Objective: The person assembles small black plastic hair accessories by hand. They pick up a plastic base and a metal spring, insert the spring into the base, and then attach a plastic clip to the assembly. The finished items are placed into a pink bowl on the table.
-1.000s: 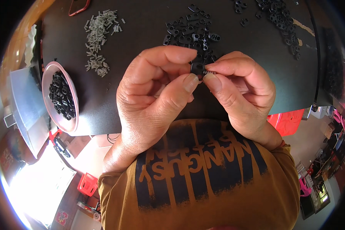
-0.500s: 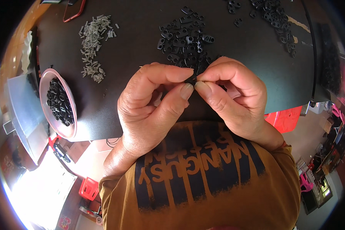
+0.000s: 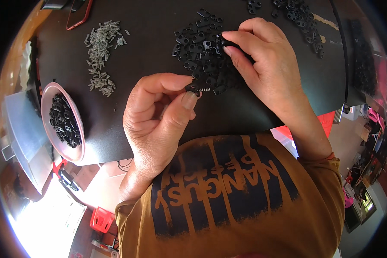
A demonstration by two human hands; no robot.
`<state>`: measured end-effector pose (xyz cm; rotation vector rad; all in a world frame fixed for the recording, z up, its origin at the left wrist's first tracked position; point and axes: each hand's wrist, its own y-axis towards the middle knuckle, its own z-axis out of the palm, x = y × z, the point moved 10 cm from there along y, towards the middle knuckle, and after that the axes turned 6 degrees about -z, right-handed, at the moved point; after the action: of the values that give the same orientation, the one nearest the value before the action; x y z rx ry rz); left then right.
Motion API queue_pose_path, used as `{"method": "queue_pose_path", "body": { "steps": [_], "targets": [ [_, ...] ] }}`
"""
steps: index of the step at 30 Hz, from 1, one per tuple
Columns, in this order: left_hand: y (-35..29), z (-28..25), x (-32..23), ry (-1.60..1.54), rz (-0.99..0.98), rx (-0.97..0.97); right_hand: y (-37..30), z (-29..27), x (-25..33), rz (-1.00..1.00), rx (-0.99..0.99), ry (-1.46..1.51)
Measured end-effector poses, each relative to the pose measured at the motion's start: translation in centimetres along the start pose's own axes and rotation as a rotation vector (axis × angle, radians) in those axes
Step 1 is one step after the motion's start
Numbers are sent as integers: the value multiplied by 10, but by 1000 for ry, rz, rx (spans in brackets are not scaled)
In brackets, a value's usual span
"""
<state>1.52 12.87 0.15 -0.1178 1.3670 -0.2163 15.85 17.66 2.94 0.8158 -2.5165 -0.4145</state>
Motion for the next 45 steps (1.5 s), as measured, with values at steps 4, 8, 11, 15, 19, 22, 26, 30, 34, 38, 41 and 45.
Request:
{"method": "queue_pose_path", "body": {
  "steps": [4, 8, 11, 15, 19, 22, 26, 30, 34, 38, 41, 45],
  "targets": [
    [0, -2, 3, -29, -17, 3, 1, -2, 1, -23, -45, 60],
    [0, -7, 0, -53, -21, 0, -4, 1, -16, 267, -61, 505],
    [1, -8, -2, -80, -29, -25, -8, 5, -14, 395, -107, 921],
    [3, -7, -5, -129, -76, -49, -11, 8, 4, 652, -96, 1240],
    [7, -2, -4, -282, -69, 28, -11, 14, 19, 600, -77, 1453],
    [10, 1, -9, -359, 6, 61, -12, 14, 26, 575, -44, 1505],
    [14, 5, -9, -417, -3, 40, -8, 10, 30, 432, -46, 1471],
    [12, 8, -10, -390, 3, 45, -8, 5, 31, 330, -57, 1407],
    [8, 9, -17, -232, 67, 37, -12, 7, 28, 411, -111, 1516],
    [5, 11, -21, -170, 105, 0, -11, 4, 26, 375, -133, 1501],
    [3, 14, -20, -171, 111, -12, -9, 2, 27, 364, -169, 1551],
    [4, 14, -17, -182, 87, -28, -9, -1, 27, 396, -204, 1658]
  ]
}}
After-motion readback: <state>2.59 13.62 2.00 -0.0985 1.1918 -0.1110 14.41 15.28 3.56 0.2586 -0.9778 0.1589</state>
